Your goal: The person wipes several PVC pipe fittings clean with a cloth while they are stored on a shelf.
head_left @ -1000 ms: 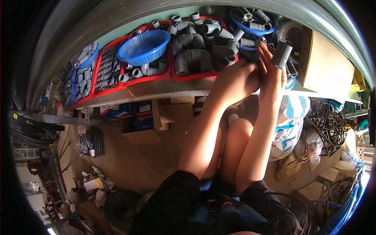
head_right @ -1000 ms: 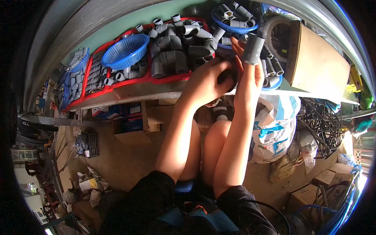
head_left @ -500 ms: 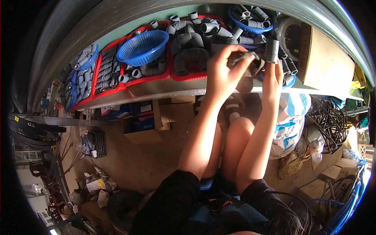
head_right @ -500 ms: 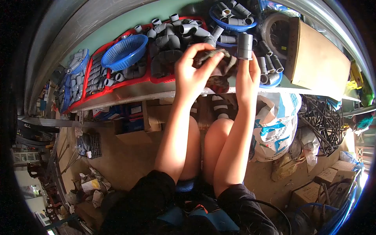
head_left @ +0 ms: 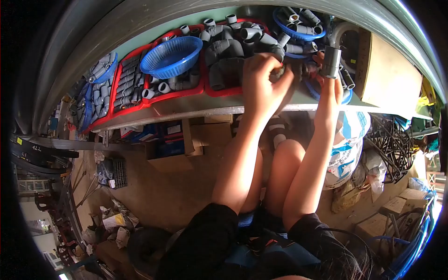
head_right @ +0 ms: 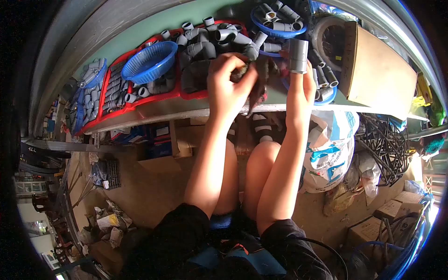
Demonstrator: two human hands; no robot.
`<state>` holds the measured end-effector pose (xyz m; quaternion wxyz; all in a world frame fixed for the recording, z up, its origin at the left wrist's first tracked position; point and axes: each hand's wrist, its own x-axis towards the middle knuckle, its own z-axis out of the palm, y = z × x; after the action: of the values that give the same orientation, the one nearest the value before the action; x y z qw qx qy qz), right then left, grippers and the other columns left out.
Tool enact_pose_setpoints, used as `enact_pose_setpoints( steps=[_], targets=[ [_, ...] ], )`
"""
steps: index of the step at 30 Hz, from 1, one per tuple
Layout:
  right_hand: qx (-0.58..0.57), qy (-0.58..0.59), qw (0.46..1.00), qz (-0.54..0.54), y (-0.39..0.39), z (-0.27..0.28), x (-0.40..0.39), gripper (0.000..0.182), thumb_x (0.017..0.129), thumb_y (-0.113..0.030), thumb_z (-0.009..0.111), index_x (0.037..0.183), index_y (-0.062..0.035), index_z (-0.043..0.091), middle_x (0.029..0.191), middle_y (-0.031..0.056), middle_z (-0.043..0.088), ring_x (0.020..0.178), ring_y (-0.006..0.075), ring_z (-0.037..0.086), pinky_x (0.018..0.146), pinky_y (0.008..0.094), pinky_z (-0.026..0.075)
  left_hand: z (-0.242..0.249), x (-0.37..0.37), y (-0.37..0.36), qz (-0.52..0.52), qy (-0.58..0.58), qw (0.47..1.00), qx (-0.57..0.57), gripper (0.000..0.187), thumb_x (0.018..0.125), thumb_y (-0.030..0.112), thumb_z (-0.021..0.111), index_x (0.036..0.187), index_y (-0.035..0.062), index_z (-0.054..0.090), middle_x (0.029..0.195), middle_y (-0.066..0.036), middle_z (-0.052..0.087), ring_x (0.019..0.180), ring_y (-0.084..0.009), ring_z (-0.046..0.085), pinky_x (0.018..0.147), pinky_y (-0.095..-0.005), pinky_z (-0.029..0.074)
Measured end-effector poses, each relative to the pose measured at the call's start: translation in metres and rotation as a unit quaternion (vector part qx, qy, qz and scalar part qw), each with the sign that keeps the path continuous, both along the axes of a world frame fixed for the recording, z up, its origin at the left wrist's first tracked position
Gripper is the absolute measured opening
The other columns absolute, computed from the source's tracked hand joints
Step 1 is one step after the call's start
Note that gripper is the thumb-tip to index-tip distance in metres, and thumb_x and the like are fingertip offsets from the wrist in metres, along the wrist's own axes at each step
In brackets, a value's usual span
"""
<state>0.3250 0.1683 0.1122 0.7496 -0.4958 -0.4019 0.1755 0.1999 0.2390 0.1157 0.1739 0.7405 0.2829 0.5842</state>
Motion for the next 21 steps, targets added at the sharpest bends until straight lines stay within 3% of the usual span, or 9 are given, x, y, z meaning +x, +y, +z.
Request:
enact_pose_setpoints(
  steps=[3, 4, 6, 7, 14, 15, 17, 19, 21],
  targets=[
    [-0.015, 0.023, 0.999, 0.045, -0.002, 0.001, -0.007, 0.031, 0.095, -0.021, 0.048, 0.119, -0.0025, 0.057, 0.115, 0.0011, 0.057, 0.095, 0.0092, 0.052, 0.082, 0.0232, 0.040, 0.001, 0.005, -0.007, -0.001, 0.015, 0.999, 0.040, 0.014, 0.073, 0.005, 0.069, 0.071, 0.0011, 0.056, 0.079, -0.007, 0.064, 0.074, -0.0194, 0.057, 0.070, -0.0284, 0.042],
    [-0.048, -0.065, 0.993, 0.080, -0.005, 0.006, -0.005, 0.033, 0.095, -0.021, 0.049, 0.121, -0.0015, 0.056, 0.116, 0.0009, 0.057, 0.097, 0.0088, 0.051, 0.083, 0.0231, 0.040, 0.001, 0.006, -0.010, -0.053, -0.041, 0.995, -0.069, 0.013, 0.076, 0.006, 0.068, 0.072, 0.0010, 0.057, 0.079, -0.006, 0.064, 0.074, -0.0161, 0.057, 0.069, -0.0269, 0.042],
    [-0.085, -0.002, 0.989, 0.123, -0.006, 0.011, -0.018, 0.034, 0.096, -0.023, 0.050, 0.121, -0.0006, 0.056, 0.111, 0.0012, 0.059, 0.097, 0.0088, 0.051, 0.086, 0.0233, 0.040, 0.003, 0.006, -0.017, -0.154, -0.150, 0.936, -0.280, 0.012, 0.080, 0.007, 0.066, 0.075, 0.0006, 0.058, 0.079, -0.004, 0.064, 0.074, -0.0095, 0.056, 0.068, -0.0239, 0.042],
    [-0.083, 0.031, 0.985, 0.145, -0.004, 0.014, -0.025, 0.034, 0.096, -0.023, 0.050, 0.121, -0.0004, 0.056, 0.109, 0.0012, 0.060, 0.097, 0.0086, 0.052, 0.087, 0.0234, 0.040, -0.001, 0.008, -0.011, -0.149, -0.180, 0.934, -0.271, 0.019, 0.084, 0.017, 0.065, 0.075, 0.0016, 0.059, 0.070, -0.004, 0.060, 0.067, -0.0044, 0.051, 0.060, -0.0229, 0.039],
    [-0.092, 0.086, 0.985, 0.118, 0.008, 0.003, -0.032, 0.035, 0.094, -0.015, 0.054, 0.125, -0.0010, 0.053, 0.111, 0.0036, 0.063, 0.102, 0.0082, 0.055, 0.090, 0.0235, 0.041, 0.022, -0.009, -0.013, -0.259, -0.347, 0.750, -0.499, 0.034, 0.094, 0.038, 0.051, 0.091, 0.0056, 0.061, 0.078, -0.001, 0.062, 0.064, -0.0101, 0.057, 0.057, -0.0249, 0.045],
    [-0.085, 0.095, 0.986, 0.108, 0.009, 0.002, -0.033, 0.035, 0.093, -0.014, 0.054, 0.126, -0.0015, 0.054, 0.111, 0.0036, 0.063, 0.102, 0.0079, 0.055, 0.090, 0.0238, 0.042, 0.023, -0.012, -0.012, -0.266, -0.354, 0.726, -0.526, 0.037, 0.093, 0.039, 0.047, 0.102, 0.0064, 0.063, 0.092, -0.004, 0.065, 0.079, -0.0136, 0.062, 0.075, -0.0273, 0.049],
    [-0.062, 0.129, 0.983, 0.112, 0.009, 0.004, -0.033, 0.039, 0.093, -0.014, 0.056, 0.129, -0.0012, 0.051, 0.115, 0.0058, 0.061, 0.104, 0.0106, 0.055, 0.093, 0.0254, 0.041, 0.028, -0.011, -0.018, -0.316, -0.442, 0.640, -0.543, 0.028, 0.092, 0.028, 0.047, 0.096, 0.0038, 0.061, 0.088, -0.005, 0.064, 0.071, -0.0126, 0.060, 0.063, -0.0249, 0.048],
    [-0.031, 0.170, 0.978, 0.113, 0.010, 0.005, -0.035, 0.040, 0.093, -0.015, 0.057, 0.129, -0.0012, 0.050, 0.117, 0.0071, 0.060, 0.105, 0.0118, 0.055, 0.092, 0.0259, 0.042, 0.019, -0.015, -0.014, -0.327, -0.330, 0.746, -0.477, 0.032, 0.090, 0.018, 0.047, 0.112, -0.0008, 0.060, 0.107, -0.008, 0.063, 0.097, -0.0142, 0.059, 0.082, -0.0277, 0.048],
    [-0.003, 0.158, 0.978, 0.138, 0.011, 0.004, -0.032, 0.048, 0.091, -0.014, 0.058, 0.136, -0.0053, 0.043, 0.122, 0.0106, 0.057, 0.109, 0.0146, 0.054, 0.094, 0.0273, 0.042, 0.016, -0.010, -0.011, -0.374, -0.294, 0.784, -0.400, 0.035, 0.088, 0.008, 0.047, 0.120, -0.0020, 0.058, 0.122, -0.010, 0.058, 0.114, -0.0160, 0.053, 0.094, -0.0284, 0.043]
  ],
)
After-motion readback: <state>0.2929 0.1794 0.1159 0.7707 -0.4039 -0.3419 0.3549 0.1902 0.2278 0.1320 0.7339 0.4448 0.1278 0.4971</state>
